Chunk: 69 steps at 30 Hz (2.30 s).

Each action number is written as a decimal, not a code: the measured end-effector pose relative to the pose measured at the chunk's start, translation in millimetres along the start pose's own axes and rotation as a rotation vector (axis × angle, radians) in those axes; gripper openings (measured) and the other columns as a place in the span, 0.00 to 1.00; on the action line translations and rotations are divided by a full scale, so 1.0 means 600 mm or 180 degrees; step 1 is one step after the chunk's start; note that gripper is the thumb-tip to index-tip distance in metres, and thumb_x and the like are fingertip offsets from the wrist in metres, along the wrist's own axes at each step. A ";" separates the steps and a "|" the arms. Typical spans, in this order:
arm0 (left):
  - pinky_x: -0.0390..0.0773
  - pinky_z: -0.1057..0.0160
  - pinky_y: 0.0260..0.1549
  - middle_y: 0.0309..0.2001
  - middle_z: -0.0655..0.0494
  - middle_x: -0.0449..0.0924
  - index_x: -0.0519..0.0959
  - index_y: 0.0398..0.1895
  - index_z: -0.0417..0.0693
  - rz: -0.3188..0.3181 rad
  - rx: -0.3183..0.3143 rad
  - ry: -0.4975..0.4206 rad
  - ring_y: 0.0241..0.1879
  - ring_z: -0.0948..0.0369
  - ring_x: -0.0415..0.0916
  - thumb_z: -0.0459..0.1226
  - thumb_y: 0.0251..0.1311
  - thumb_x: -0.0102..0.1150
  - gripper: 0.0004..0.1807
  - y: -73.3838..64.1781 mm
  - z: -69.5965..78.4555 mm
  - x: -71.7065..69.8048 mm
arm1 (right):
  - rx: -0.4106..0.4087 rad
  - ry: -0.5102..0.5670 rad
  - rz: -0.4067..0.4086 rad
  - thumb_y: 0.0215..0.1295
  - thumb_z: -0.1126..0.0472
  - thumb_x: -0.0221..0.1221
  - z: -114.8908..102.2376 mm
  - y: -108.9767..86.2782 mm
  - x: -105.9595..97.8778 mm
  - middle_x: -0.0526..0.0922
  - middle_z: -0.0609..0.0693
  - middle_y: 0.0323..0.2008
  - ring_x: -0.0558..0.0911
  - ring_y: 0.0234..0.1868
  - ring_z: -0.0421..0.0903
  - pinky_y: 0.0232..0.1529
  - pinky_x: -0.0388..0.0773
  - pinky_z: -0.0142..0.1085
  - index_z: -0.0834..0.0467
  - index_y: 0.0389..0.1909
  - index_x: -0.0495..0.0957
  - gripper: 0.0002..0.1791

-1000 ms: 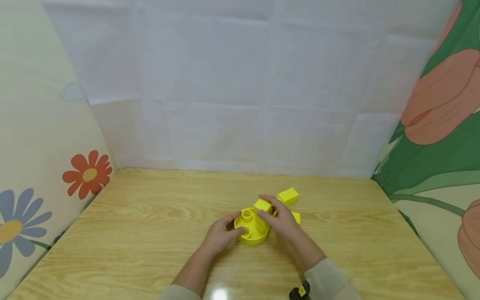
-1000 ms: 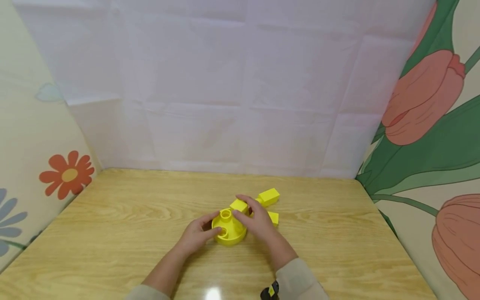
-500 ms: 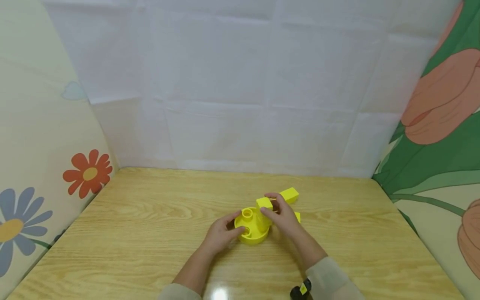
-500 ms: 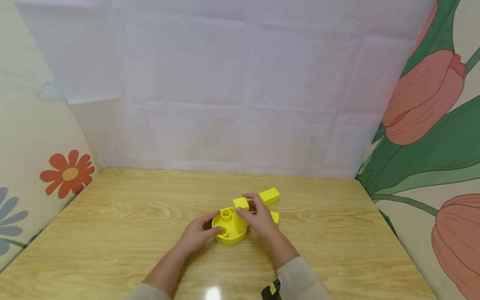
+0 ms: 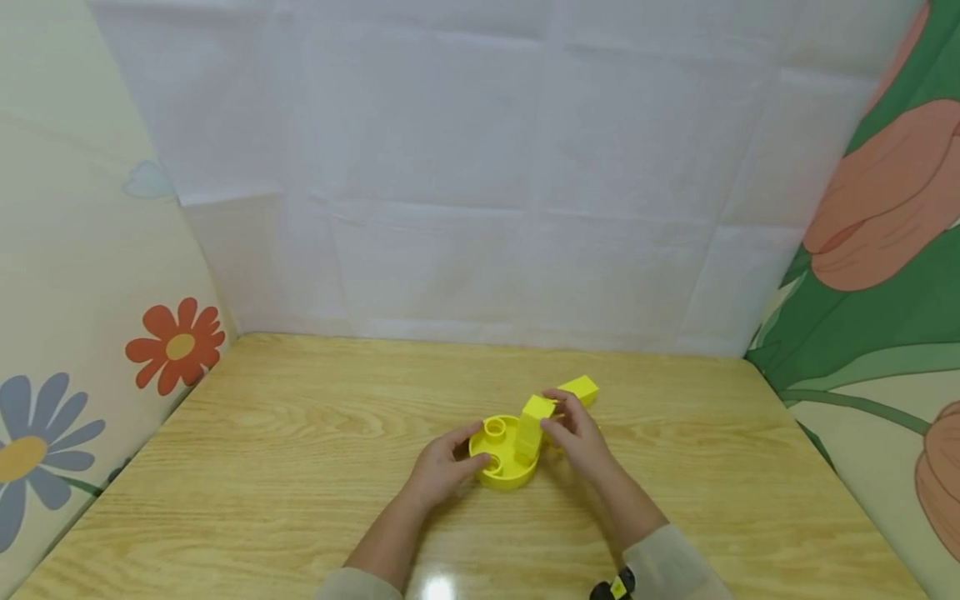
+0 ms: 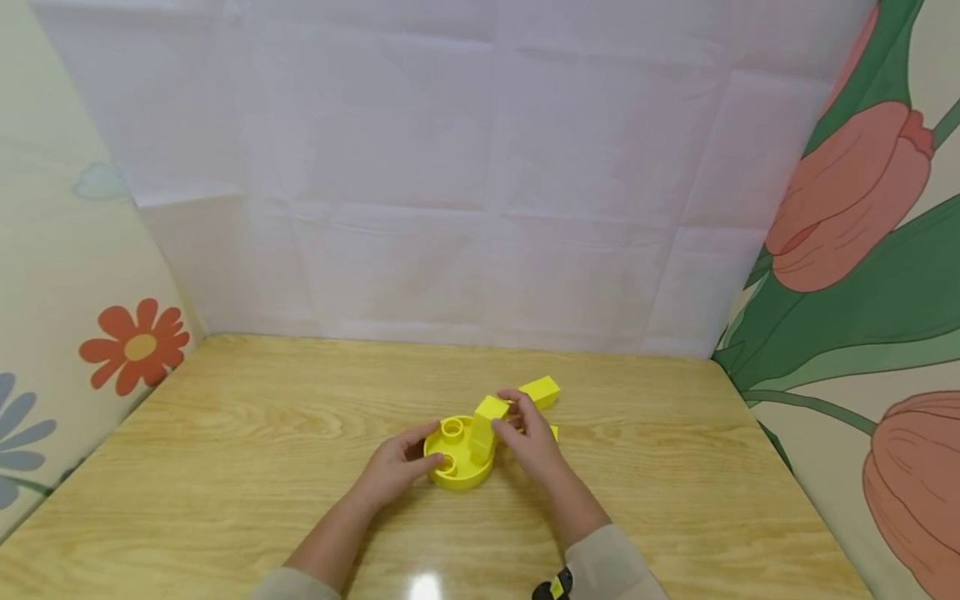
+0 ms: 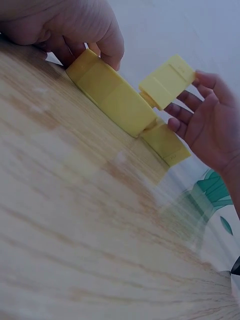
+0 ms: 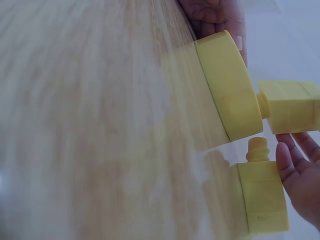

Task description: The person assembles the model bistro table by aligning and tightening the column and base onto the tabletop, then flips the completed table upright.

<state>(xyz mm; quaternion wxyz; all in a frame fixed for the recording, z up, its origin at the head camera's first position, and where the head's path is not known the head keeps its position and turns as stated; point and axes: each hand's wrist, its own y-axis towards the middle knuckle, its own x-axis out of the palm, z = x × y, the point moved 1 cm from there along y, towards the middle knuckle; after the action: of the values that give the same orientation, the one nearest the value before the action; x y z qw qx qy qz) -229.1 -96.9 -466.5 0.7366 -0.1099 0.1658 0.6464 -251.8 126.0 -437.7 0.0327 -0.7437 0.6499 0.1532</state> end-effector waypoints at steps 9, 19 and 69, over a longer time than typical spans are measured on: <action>0.66 0.44 0.66 0.63 0.40 0.75 0.74 0.63 0.38 0.0017 0.0018 0.0013 0.65 0.43 0.69 0.40 0.57 0.68 0.31 0.000 0.000 0.000 | 0.0107 -0.0204 -0.0246 0.70 0.64 0.54 -0.005 -0.005 -0.006 0.74 0.57 0.59 0.70 0.38 0.43 0.37 0.72 0.30 0.56 0.69 0.66 0.27; 0.65 0.44 0.66 0.63 0.40 0.74 0.74 0.63 0.39 0.0015 -0.0025 -0.0036 0.66 0.43 0.68 0.41 0.57 0.68 0.31 0.001 -0.003 0.000 | 0.0189 -0.0143 0.0110 0.61 0.64 0.65 0.002 -0.009 -0.007 0.80 0.58 0.50 0.78 0.47 0.44 0.47 0.76 0.31 0.62 0.54 0.70 0.22; 0.67 0.44 0.65 0.63 0.40 0.75 0.74 0.63 0.37 -0.0023 0.0016 -0.0119 0.65 0.44 0.69 0.39 0.57 0.67 0.30 0.002 -0.002 0.000 | -0.0250 -0.0002 -0.0405 0.68 0.66 0.57 -0.004 -0.037 -0.007 0.78 0.65 0.55 0.76 0.53 0.37 0.58 0.74 0.31 0.68 0.58 0.72 0.19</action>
<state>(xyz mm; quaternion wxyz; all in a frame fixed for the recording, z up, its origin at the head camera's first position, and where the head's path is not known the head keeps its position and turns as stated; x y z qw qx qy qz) -230.3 -97.3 -467.2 0.7422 -0.0965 0.1532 0.6453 -230.1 132.7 -437.5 0.0133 -0.7842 0.5948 0.1764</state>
